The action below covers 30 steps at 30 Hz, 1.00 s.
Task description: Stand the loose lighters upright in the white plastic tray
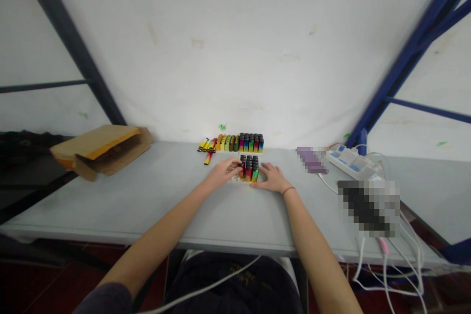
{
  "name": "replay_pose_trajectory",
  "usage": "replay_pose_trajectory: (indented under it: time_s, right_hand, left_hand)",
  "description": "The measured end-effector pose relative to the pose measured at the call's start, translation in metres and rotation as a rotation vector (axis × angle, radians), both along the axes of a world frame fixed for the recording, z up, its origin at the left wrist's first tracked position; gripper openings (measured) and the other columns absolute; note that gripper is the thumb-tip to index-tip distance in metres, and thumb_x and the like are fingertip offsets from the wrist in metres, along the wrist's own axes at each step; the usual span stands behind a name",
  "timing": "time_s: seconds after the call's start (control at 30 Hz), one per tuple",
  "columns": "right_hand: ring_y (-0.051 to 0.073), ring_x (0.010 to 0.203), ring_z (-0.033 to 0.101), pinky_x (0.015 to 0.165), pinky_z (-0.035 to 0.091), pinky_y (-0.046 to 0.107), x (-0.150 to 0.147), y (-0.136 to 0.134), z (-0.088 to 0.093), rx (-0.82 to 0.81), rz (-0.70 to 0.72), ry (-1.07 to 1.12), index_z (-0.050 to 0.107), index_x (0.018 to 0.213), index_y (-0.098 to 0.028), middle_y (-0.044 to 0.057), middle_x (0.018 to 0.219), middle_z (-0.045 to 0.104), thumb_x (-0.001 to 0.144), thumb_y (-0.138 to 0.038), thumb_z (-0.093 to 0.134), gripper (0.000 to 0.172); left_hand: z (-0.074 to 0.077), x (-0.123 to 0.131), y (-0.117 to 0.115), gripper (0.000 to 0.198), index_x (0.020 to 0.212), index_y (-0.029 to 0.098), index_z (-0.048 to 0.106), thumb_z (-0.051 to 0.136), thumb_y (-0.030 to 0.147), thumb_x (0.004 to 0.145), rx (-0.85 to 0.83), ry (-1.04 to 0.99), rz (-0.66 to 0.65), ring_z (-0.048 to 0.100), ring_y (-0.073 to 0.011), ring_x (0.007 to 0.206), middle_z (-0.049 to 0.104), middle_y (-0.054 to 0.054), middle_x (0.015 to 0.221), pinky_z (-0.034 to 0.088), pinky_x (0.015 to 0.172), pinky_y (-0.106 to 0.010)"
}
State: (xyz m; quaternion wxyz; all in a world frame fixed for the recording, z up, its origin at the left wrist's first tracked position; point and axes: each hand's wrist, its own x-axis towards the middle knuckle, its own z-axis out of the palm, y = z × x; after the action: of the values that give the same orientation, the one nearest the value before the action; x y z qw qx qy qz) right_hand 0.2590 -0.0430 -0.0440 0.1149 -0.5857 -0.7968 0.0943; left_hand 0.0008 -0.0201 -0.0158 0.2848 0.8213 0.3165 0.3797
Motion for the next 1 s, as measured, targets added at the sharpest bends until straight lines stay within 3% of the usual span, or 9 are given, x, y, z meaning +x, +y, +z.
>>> replay_pose_trajectory:
  time_s: [0.2, 0.33, 0.43, 0.5, 0.6, 0.7, 0.8, 0.9, 1.0]
  right_hand:
    - [0.039, 0.149, 0.036, 0.122, 0.025, 0.058, 0.0, 0.0, 0.001, -0.01, -0.002, -0.002, 0.054, 0.148, -0.019, 0.02, 0.159, 0.042, 0.078, -0.082, 0.06, 0.095]
    - [0.039, 0.148, 0.037, 0.121, 0.026, 0.059, 0.0, 0.0, 0.002, -0.007, 0.007, 0.007, 0.054, 0.149, -0.021, 0.019, 0.159, 0.043, 0.077, -0.083, 0.061, 0.095]
    - [0.04, 0.147, 0.038, 0.121, 0.027, 0.059, 0.0, 0.0, 0.001, 0.001, 0.014, 0.019, 0.056, 0.148, -0.021, 0.018, 0.159, 0.044, 0.076, -0.084, 0.061, 0.095]
    - [0.04, 0.147, 0.038, 0.121, 0.026, 0.059, 0.0, 0.0, 0.001, 0.001, 0.009, 0.021, 0.056, 0.148, -0.022, 0.018, 0.158, 0.045, 0.076, -0.084, 0.06, 0.095]
    - [0.04, 0.148, 0.037, 0.121, 0.026, 0.06, 0.001, 0.0, 0.0, -0.002, 0.004, 0.016, 0.055, 0.149, -0.022, 0.018, 0.159, 0.044, 0.076, -0.085, 0.059, 0.096]
    - [0.04, 0.148, 0.037, 0.121, 0.026, 0.059, 0.001, 0.001, 0.0, -0.005, 0.01, 0.01, 0.055, 0.148, -0.02, 0.019, 0.159, 0.043, 0.076, -0.085, 0.059, 0.097]
    - [0.04, 0.148, 0.037, 0.121, 0.027, 0.059, 0.001, 0.001, 0.0, -0.001, 0.011, 0.014, 0.056, 0.148, -0.02, 0.019, 0.159, 0.043, 0.076, -0.085, 0.059, 0.097]
    - [0.039, 0.148, 0.037, 0.121, 0.027, 0.058, 0.001, 0.001, 0.0, -0.004, 0.013, 0.013, 0.054, 0.149, -0.02, 0.02, 0.159, 0.043, 0.077, -0.085, 0.059, 0.097]
    - [0.04, 0.148, 0.037, 0.121, 0.027, 0.059, 0.002, 0.001, 0.0, -0.005, 0.014, 0.013, 0.054, 0.149, -0.018, 0.021, 0.159, 0.043, 0.077, -0.085, 0.059, 0.098]
  left_hand:
    - [0.001, -0.002, 0.004, 0.03, 0.117, 0.019, 0.066, 0.06, 0.039, 0.094, 0.245, 0.008, 0.071, 0.068, -0.0179, 0.092, 0.069, -0.009, 0.113, 0.057, 0.088, -0.032]
    - [0.003, -0.018, 0.019, 0.028, 0.112, 0.018, 0.07, 0.047, 0.028, 0.101, 0.292, 0.11, 0.418, 0.065, -0.0232, 0.102, 0.071, -0.011, 0.106, 0.05, 0.099, -0.039]
    - [0.001, -0.038, 0.03, 0.033, 0.12, 0.019, 0.071, 0.045, 0.024, 0.1, 0.197, 0.333, 0.704, 0.06, -0.0303, 0.117, 0.068, -0.016, 0.125, 0.048, 0.101, -0.044]
    - [-0.001, -0.05, 0.034, 0.036, 0.127, 0.024, 0.07, 0.047, 0.028, 0.099, 0.109, 0.477, 0.79, 0.056, -0.0339, 0.124, 0.063, -0.015, 0.137, 0.048, 0.099, -0.046]
    - [-0.002, -0.061, 0.038, 0.034, 0.12, 0.025, 0.073, 0.048, 0.035, 0.099, -0.007, 0.619, 0.757, 0.058, -0.0351, 0.121, 0.067, -0.014, 0.131, 0.049, 0.097, -0.046]
    - [-0.003, -0.062, 0.041, 0.031, 0.115, 0.021, 0.073, 0.049, 0.027, 0.098, -0.044, 0.614, 0.692, 0.063, -0.0329, 0.115, 0.069, -0.016, 0.121, 0.05, 0.096, -0.042]
    - [-0.004, -0.06, 0.045, 0.035, 0.121, 0.015, 0.068, 0.052, 0.011, 0.09, -0.058, 0.504, 0.653, 0.065, -0.031, 0.114, 0.067, -0.019, 0.122, 0.048, 0.1, -0.038]
    - [-0.003, -0.055, 0.048, 0.024, 0.105, 0.012, 0.068, 0.054, 0.008, 0.086, -0.122, 0.332, 0.584, 0.065, -0.0305, 0.112, 0.068, -0.02, 0.113, 0.047, 0.102, -0.038]
    - [0.001, -0.046, 0.047, 0.012, 0.094, 0.016, 0.06, 0.053, 0.012, 0.086, -0.335, 0.008, 0.542, 0.07, -0.0243, 0.089, 0.069, -0.013, 0.097, 0.053, 0.089, -0.036]
